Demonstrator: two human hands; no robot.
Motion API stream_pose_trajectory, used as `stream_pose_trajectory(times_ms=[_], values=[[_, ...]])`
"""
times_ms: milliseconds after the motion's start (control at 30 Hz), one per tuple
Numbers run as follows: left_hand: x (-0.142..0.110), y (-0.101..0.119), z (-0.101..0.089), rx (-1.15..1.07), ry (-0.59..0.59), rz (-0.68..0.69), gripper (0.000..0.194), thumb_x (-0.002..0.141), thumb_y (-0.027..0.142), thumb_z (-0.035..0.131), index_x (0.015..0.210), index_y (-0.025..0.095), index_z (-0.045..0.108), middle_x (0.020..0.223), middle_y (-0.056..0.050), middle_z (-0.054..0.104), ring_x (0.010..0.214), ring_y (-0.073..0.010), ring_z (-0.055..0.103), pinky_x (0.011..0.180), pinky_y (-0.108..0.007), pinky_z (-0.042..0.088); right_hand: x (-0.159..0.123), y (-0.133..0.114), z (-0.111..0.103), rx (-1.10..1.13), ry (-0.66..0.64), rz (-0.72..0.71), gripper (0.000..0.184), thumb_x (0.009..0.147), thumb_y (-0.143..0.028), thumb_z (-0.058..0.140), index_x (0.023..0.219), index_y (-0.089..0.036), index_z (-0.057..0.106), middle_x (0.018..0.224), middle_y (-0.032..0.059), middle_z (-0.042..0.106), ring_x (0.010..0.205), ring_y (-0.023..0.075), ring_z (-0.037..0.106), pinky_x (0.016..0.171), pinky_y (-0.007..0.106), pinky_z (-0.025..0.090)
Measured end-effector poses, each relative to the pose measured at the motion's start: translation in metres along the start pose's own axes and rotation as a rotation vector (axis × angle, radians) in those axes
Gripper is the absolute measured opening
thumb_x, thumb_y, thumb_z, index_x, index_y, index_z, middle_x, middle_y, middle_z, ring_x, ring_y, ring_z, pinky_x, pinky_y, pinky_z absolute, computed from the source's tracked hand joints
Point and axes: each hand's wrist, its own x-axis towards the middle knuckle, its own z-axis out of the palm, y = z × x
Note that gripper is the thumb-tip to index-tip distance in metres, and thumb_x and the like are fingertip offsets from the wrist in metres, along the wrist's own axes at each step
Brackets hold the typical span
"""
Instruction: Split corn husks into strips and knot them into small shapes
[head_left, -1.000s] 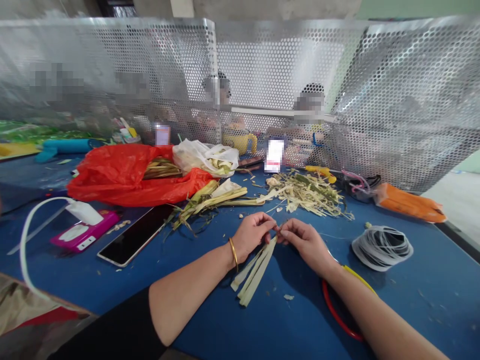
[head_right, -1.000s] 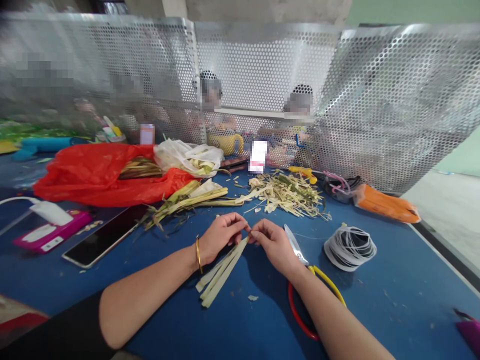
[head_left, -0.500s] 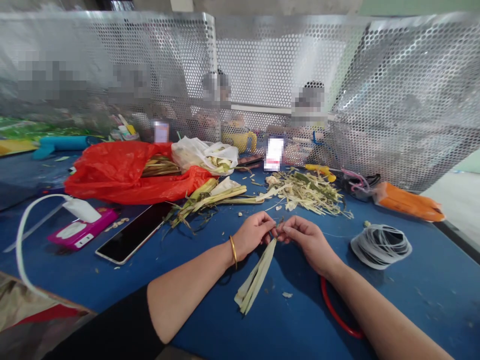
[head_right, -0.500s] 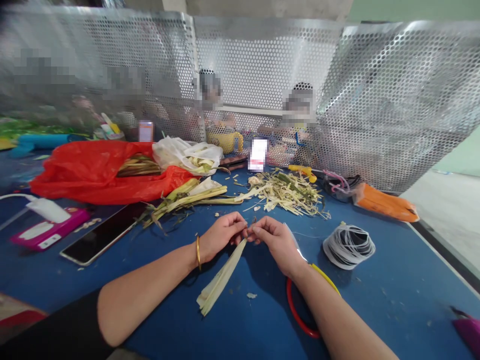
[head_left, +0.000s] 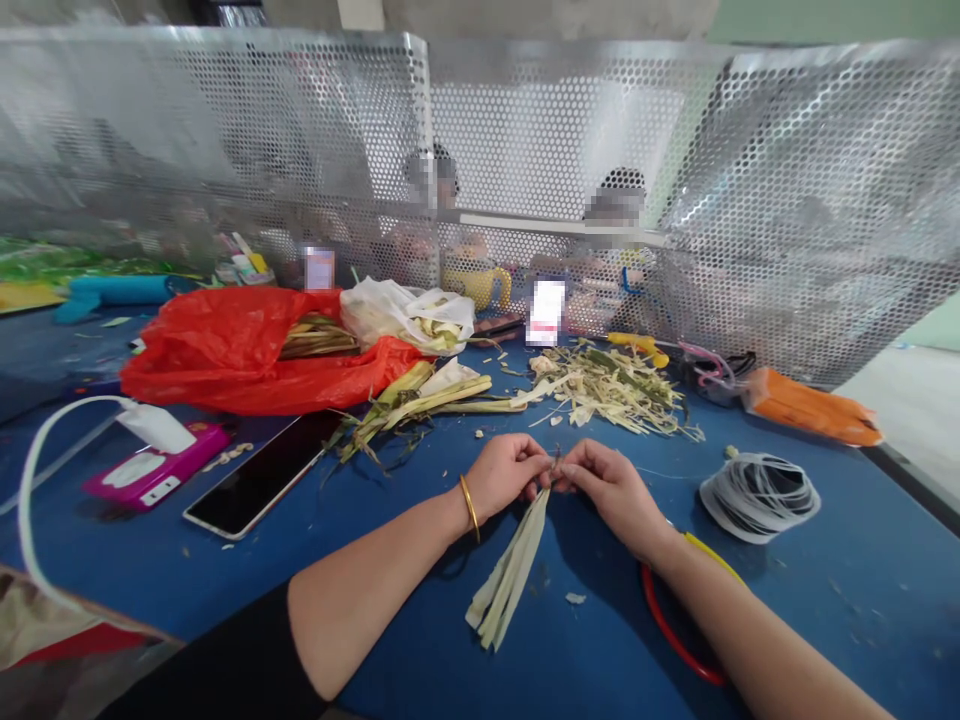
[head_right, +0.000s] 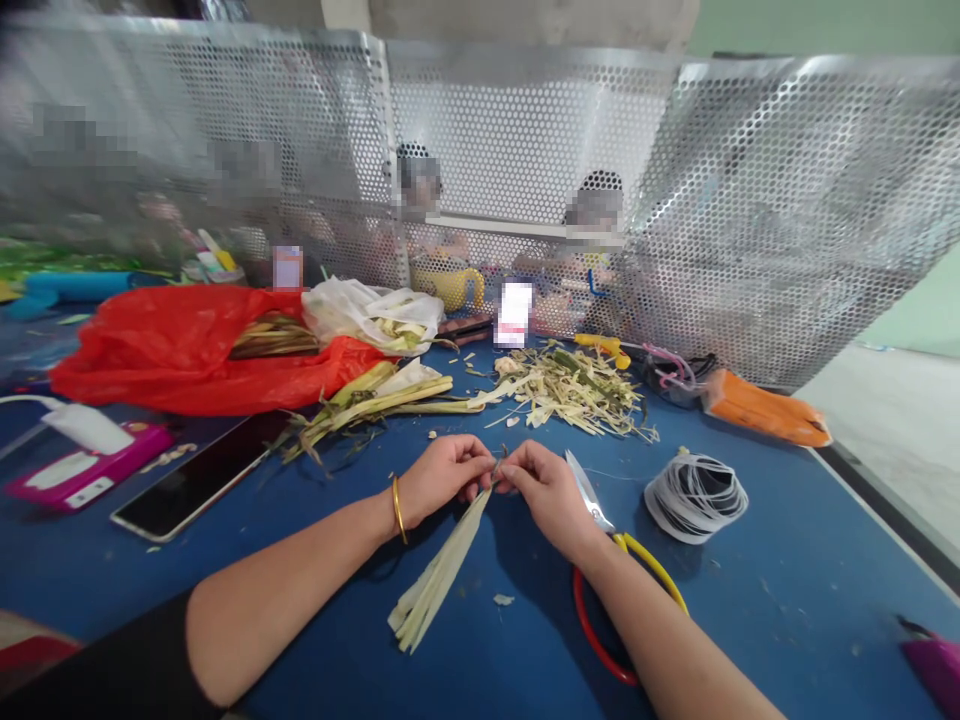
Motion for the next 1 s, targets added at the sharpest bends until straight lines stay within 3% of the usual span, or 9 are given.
stream_pose_trajectory(times_ms=[167, 367, 500, 633, 900, 1000], values=[[-0.003, 0.004, -0.001, -0.033, -0.025, -0.128, 0.012, 0.079, 0.019, 0.056, 0.070, 0.013, 0.060, 0.060, 0.001, 0.062, 0.042, -0.0050, 0.050, 0.038, -0.016, 0.035, -0.002, -0.003, -0.004, -0.240, 0.059, -0.237, 0.015, 0.084, -0.031, 0.059, 0.072, -0.022, 0.062, 0.088, 0.0039, 0.061, 0.089, 0.0189, 0.058, 0.080, 0.032, 0.044], [-0.005, 0.006, 0.000, 0.048, -0.055, -0.125, 0.013, 0.077, 0.018, 0.055, 0.066, 0.014, 0.061, 0.057, 0.002, 0.060, 0.041, -0.0050, 0.050, 0.036, -0.015, 0.031, -0.008, -0.011, -0.002, -0.454, 0.024, -0.394, 0.019, 0.091, -0.021, 0.047, 0.076, -0.023, 0.059, 0.112, 0.0086, 0.060, 0.117, 0.0220, 0.051, 0.088, 0.033, 0.043], [-0.005, 0.006, -0.003, 0.109, -0.128, -0.105, 0.013, 0.073, 0.021, 0.059, 0.063, 0.014, 0.061, 0.057, 0.002, 0.060, 0.044, -0.0055, 0.050, 0.036, -0.015, 0.030, -0.010, -0.008, -0.002, -0.646, -0.050, -0.373, 0.018, 0.094, -0.020, 0.038, 0.084, -0.022, 0.053, 0.101, 0.0079, 0.064, 0.093, 0.0200, 0.061, 0.073, 0.031, 0.045], [-0.004, 0.005, -0.005, 0.107, -0.161, -0.104, 0.015, 0.073, 0.026, 0.060, 0.066, 0.013, 0.063, 0.059, 0.000, 0.062, 0.047, -0.0065, 0.052, 0.039, -0.016, 0.033, -0.010, -0.005, -0.001, -0.838, -0.040, -0.326, 0.016, 0.094, -0.022, 0.035, 0.086, -0.021, 0.049, 0.083, 0.0052, 0.061, 0.069, 0.0179, 0.057, 0.062, 0.028, 0.040], [-0.004, 0.002, -0.006, 0.090, -0.170, -0.135, 0.011, 0.074, 0.019, 0.055, 0.074, 0.012, 0.064, 0.061, 0.000, 0.062, 0.047, -0.0064, 0.052, 0.041, -0.017, 0.034, -0.008, -0.006, 0.001, -0.656, -0.009, -0.255, 0.014, 0.093, -0.021, 0.041, 0.080, -0.022, 0.047, 0.077, 0.0010, 0.058, 0.070, 0.0155, 0.055, 0.062, 0.025, 0.039], [-0.004, 0.002, -0.006, 0.098, -0.166, -0.129, 0.010, 0.074, 0.019, 0.054, 0.070, 0.013, 0.062, 0.060, 0.001, 0.061, 0.046, -0.0062, 0.052, 0.040, -0.017, 0.034, -0.008, -0.006, -0.001, -0.654, -0.003, -0.334, 0.014, 0.092, -0.019, 0.042, 0.081, -0.021, 0.051, 0.094, 0.0049, 0.059, 0.079, 0.0157, 0.058, 0.069, 0.027, 0.043]])
